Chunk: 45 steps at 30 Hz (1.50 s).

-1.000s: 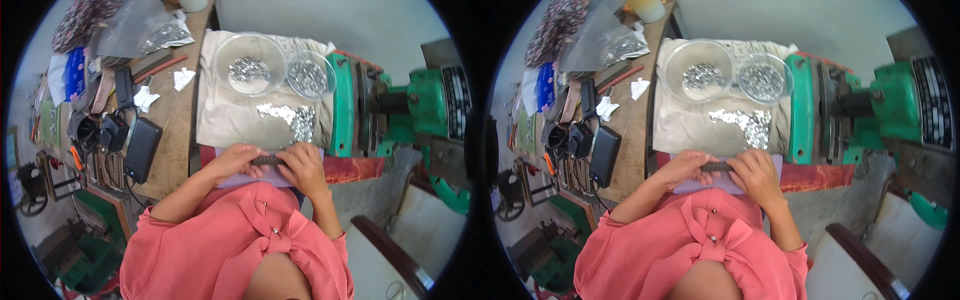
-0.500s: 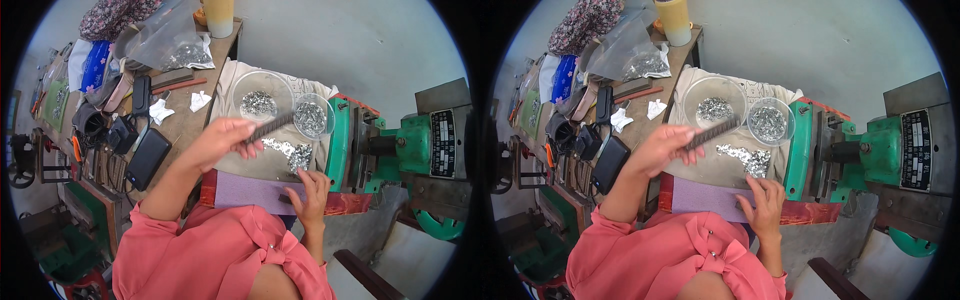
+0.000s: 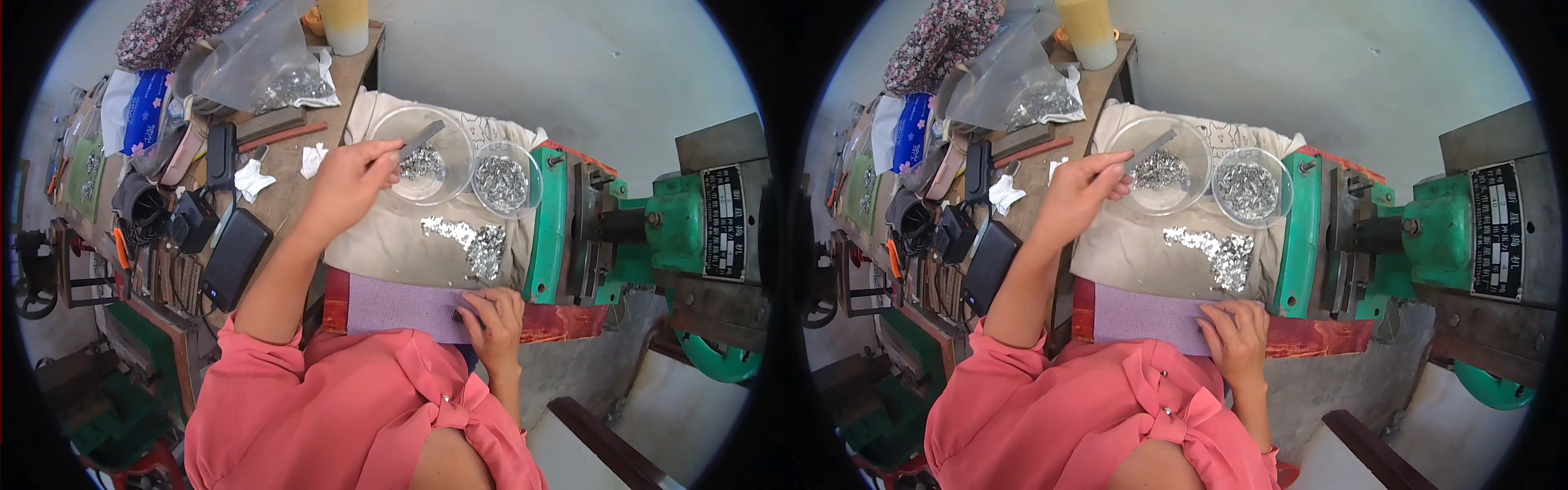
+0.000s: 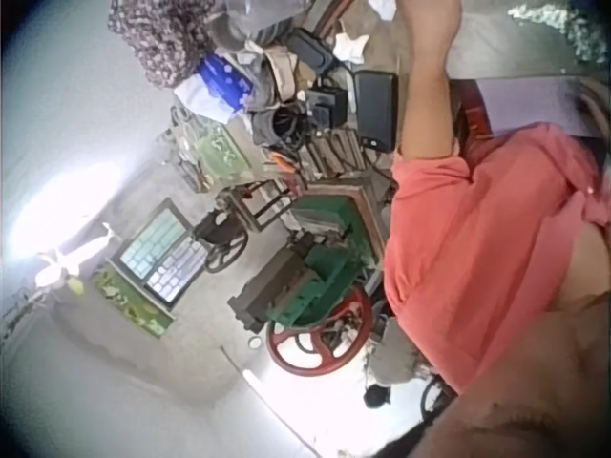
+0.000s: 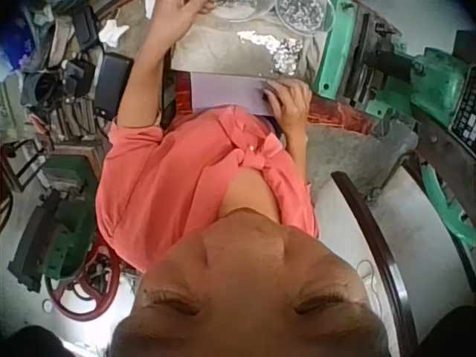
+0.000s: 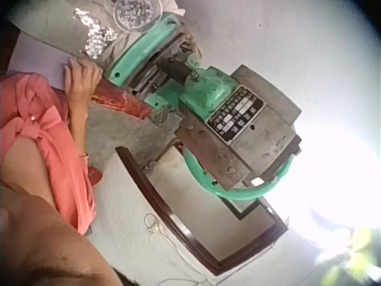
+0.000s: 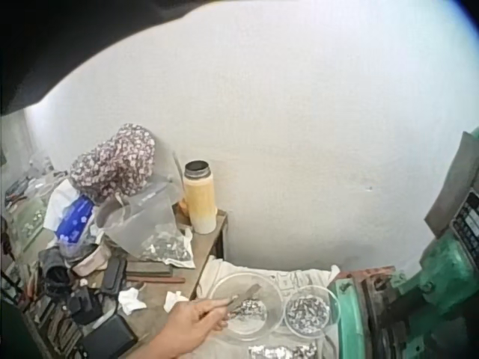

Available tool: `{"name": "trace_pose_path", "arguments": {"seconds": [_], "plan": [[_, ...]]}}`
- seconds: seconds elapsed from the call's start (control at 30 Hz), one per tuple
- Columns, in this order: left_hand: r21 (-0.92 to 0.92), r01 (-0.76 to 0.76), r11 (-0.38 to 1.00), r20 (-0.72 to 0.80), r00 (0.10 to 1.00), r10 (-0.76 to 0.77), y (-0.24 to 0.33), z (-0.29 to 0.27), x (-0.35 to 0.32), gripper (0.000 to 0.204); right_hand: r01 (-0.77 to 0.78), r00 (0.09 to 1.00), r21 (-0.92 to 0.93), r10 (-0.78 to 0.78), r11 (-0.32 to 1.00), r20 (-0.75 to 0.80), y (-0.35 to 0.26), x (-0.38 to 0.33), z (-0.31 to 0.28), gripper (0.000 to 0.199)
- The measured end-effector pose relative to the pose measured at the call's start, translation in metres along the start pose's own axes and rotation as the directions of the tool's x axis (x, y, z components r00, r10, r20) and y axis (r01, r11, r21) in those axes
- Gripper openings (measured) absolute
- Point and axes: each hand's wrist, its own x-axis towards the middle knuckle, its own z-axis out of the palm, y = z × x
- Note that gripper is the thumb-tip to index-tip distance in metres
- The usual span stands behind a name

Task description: The person wipes a metal strip with a tissue, then picks up small metal pieces from a bowl and places them into a purple grid tray. They use a green press machine to process the metal strip and then continue arranging the small metal pieces into the grid.

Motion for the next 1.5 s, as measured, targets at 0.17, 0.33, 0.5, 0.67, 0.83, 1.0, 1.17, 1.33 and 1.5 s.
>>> {"name": "trace_pose_path", "arguments": {"seconds": [0.17, 0.33, 0.5, 0.67, 0.83, 1.0, 1.17, 1.33, 1.5], "plan": [[-0.281, 0.358, 0.891, 0.275, 0.919, -0.283, 0.007, -0.032, -0.060, 0.037, 0.031, 0.999, 0.030, -0.030, 0.999, -0.035, 0.002, 0.011, 0.013, 0.023], [-0.213, 0.559, 0.802, 0.435, 0.789, -0.434, -0.010, -0.050, -0.110, 0.034, 0.099, 0.995, 0.116, -0.101, 0.988, 0.011, -0.004, 0.029, 0.034, 0.020], [-0.090, 0.680, 0.728, 0.592, 0.624, -0.510, -0.026, -0.051, -0.134, 0.033, 0.197, 0.975, 0.111, -0.206, 0.974, 0.082, -0.012, 0.055, 0.059, 0.017], [-0.048, 0.637, 0.770, 0.611, 0.628, -0.481, -0.046, -0.025, -0.145, 0.032, 0.252, 0.959, 0.058, -0.258, 0.966, 0.118, -0.024, 0.058, 0.074, 0.015], [0.015, 0.611, 0.792, 0.599, 0.629, -0.496, -0.060, -0.017, -0.143, 0.030, 0.206, 0.972, 0.021, -0.207, 0.978, 0.108, -0.032, 0.051, 0.077, 0.014], [0.025, 0.608, 0.793, 0.579, 0.638, -0.508, -0.059, -0.018, -0.145, 0.029, 0.139, 0.985, 0.028, -0.141, 0.990, 0.098, -0.025, 0.054, 0.061, 0.016], [0.040, 0.540, 0.841, 0.584, 0.670, -0.458, -0.058, -0.019, -0.145, 0.029, 0.090, 0.973, -0.139, -0.117, 0.986, -0.200, 0.011, 0.087, 0.019, 0.013], [0.060, 0.526, 0.849, 0.570, 0.679, -0.462, -0.060, -0.018, -0.144, 0.029, 0.014, 0.957, -0.347, -0.113, 0.938, -0.268, 0.056, 0.129, -0.003, 0.007], [0.045, 0.507, 0.861, 0.517, 0.725, -0.455, -0.056, -0.017, -0.146, 0.026, -0.025, 0.978, -0.439, -0.069, 0.898, -0.198, 0.069, 0.118, 0.001, 0.021]]}}
